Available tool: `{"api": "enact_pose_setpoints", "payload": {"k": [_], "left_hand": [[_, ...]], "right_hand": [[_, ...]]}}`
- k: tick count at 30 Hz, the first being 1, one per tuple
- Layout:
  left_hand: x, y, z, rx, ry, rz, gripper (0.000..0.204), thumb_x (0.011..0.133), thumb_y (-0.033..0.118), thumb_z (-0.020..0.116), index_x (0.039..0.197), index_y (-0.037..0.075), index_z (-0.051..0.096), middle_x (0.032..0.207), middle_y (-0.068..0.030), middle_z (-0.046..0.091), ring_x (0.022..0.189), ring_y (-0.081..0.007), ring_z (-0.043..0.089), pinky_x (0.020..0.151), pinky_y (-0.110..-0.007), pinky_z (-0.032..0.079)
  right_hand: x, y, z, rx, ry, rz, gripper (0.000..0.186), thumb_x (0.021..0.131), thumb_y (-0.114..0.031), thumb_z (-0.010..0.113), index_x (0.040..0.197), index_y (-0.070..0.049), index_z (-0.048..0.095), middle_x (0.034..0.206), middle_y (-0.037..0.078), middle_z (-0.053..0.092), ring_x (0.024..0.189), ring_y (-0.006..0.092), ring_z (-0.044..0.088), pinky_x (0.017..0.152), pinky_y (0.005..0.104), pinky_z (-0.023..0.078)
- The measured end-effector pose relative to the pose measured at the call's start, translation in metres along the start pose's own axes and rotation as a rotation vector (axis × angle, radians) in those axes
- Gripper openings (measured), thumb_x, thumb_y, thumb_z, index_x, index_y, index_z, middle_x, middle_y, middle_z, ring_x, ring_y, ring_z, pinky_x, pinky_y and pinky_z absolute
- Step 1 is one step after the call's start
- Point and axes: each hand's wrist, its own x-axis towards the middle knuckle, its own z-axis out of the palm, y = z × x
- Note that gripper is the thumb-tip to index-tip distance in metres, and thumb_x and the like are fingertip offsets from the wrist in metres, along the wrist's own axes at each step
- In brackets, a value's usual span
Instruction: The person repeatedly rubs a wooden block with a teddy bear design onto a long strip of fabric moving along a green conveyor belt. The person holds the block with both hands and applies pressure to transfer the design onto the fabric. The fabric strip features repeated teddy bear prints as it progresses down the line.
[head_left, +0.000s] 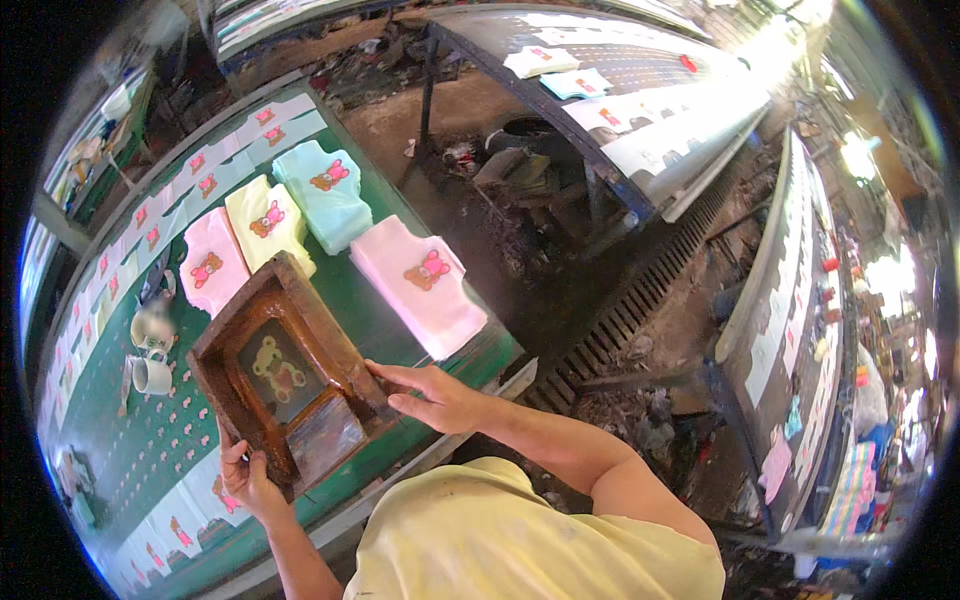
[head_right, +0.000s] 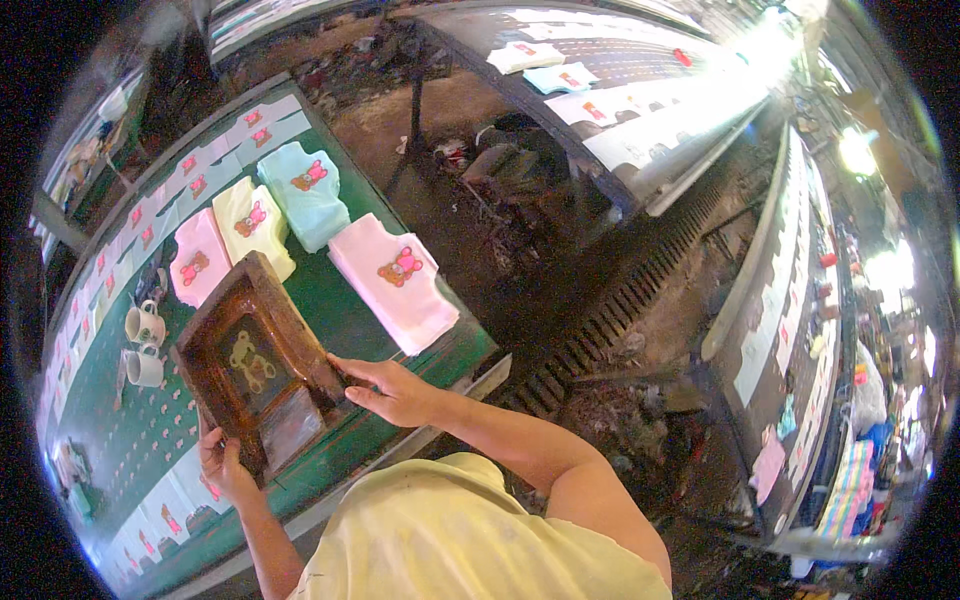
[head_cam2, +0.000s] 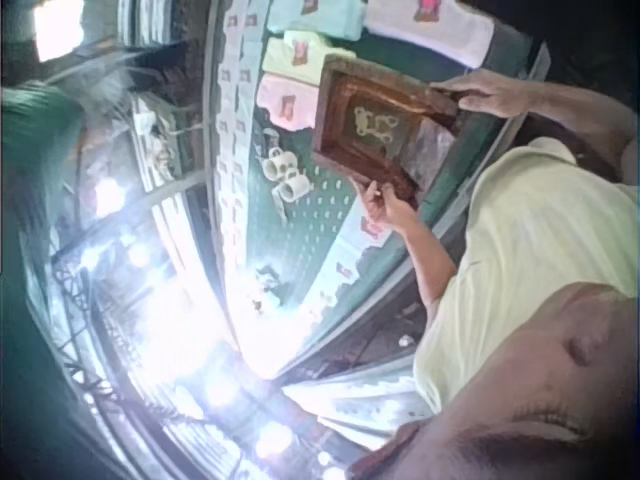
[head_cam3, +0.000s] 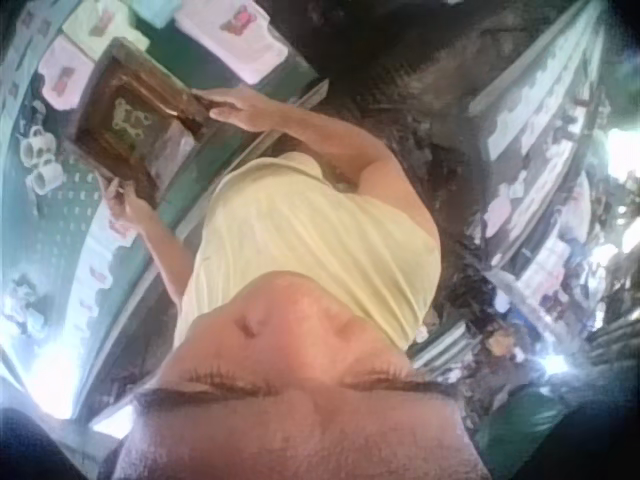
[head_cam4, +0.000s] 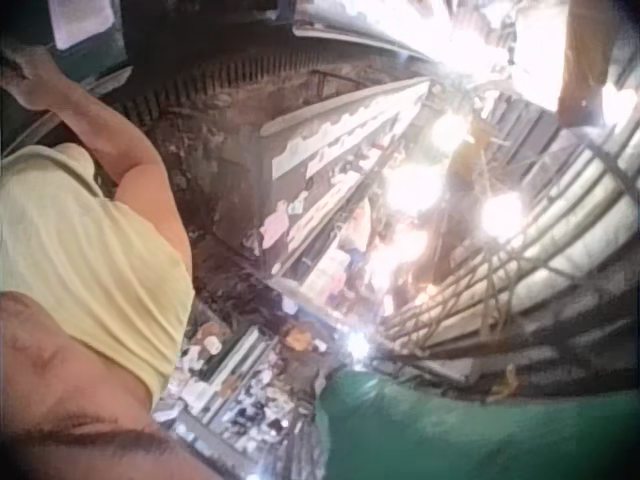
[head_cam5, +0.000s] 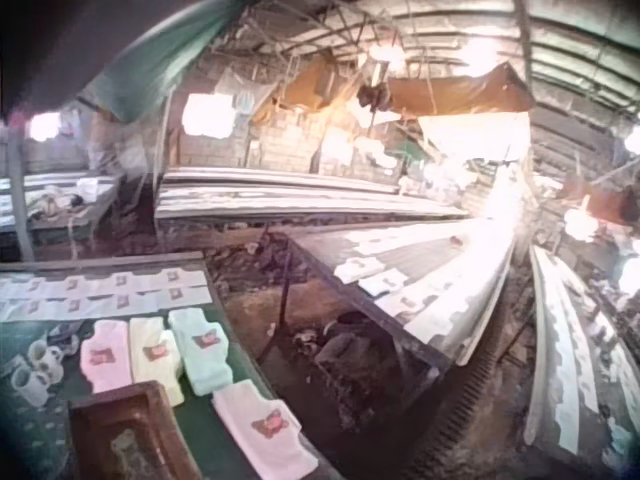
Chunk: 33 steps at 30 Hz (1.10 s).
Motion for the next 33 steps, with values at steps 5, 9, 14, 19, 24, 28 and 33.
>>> {"api": "enact_pose_setpoints", "payload": {"k": [5, 9, 14, 19, 24, 28, 33], "left_hand": [[-0.049, 0.018, 0.059, -0.027, 0.12, -0.005, 0.04, 0.087, -0.026, 0.053, 0.113, 0.0, 0.071, 0.177, -0.028, 0.05, 0.16, -0.036, 0.055, 0.13, -0.046, 0.045], [-0.089, 0.049, 0.082, 0.038, 0.296, 0.041, 0.04, 0.085, -0.026, 0.053, 0.11, -0.001, 0.071, 0.177, -0.0282, 0.05, 0.159, -0.0351, 0.056, 0.127, -0.044, 0.047], [-0.122, 0.054, 0.051, 0.026, 0.437, 0.052, 0.036, 0.084, -0.027, 0.055, 0.104, 0.0, 0.071, 0.179, -0.0316, 0.044, 0.162, -0.038, 0.053, 0.13, -0.047, 0.046], [-0.141, 0.06, 0.04, -0.083, 0.523, 0.149, 0.036, 0.086, -0.028, 0.056, 0.101, 0.001, 0.07, 0.178, -0.0319, 0.045, 0.165, -0.0402, 0.048, 0.13, -0.048, 0.046], [-0.161, 0.051, 0.044, -0.075, 0.656, 0.183, 0.03, 0.088, -0.025, 0.062, 0.099, 0.001, 0.071, 0.178, -0.0301, 0.047, 0.166, -0.0397, 0.047, 0.13, -0.047, 0.044], [-0.175, 0.043, 0.062, -0.037, 0.769, 0.195, 0.028, 0.089, -0.024, 0.062, 0.098, 0.002, 0.071, 0.178, -0.0294, 0.047, 0.166, -0.0394, 0.047, 0.13, -0.047, 0.041], [-0.188, 0.036, 0.096, -0.014, 0.876, 0.26, 0.029, 0.088, -0.024, 0.063, 0.098, 0.002, 0.072, 0.177, -0.0276, 0.049, 0.167, -0.0392, 0.046, 0.132, -0.048, 0.04]], "right_hand": [[0.002, 0.017, -0.066, 0.029, -0.185, 0.017, 0.072, 0.119, -0.024, 0.063, 0.178, 0.003, 0.034, 0.165, 0.021, 0.064, 0.146, 0.0242, 0.064, 0.125, 0.0385, 0.047], [0.025, 0.018, -0.074, 0.166, -0.357, 0.093, 0.074, 0.118, -0.022, 0.065, 0.179, 0.003, 0.032, 0.165, 0.016, 0.064, 0.145, 0.0188, 0.061, 0.127, 0.0382, 0.045], [0.051, 0.003, -0.053, 0.143, -0.528, 0.105, 0.074, 0.118, -0.022, 0.066, 0.18, 0.001, 0.032, 0.163, 0.013, 0.064, 0.144, 0.0179, 0.061, 0.126, 0.0378, 0.046], [0.065, -0.009, -0.027, 0.055, -0.634, 0.221, 0.074, 0.118, -0.017, 0.066, 0.181, 0.001, 0.03, 0.165, 0.013, 0.062, 0.146, 0.0186, 0.059, 0.126, 0.0375, 0.045], [0.08, 0.007, -0.02, 0.096, -0.683, 0.237, 0.075, 0.117, -0.015, 0.07, 0.179, 0.004, 0.032, 0.173, 0.011, 0.053, 0.156, 0.0203, 0.052, 0.131, 0.0395, 0.04], [0.11, 0.03, -0.026, 0.048, -0.819, 0.201, 0.075, 0.116, -0.015, 0.071, 0.179, 0.005, 0.034, 0.173, 0.013, 0.054, 0.153, 0.0209, 0.054, 0.129, 0.039, 0.042], [0.134, 0.01, -0.038, -0.089, -0.946, 0.117, 0.074, 0.115, -0.014, 0.071, 0.177, 0.006, 0.036, 0.171, 0.014, 0.056, 0.151, 0.0202, 0.056, 0.126, 0.0375, 0.044]]}}
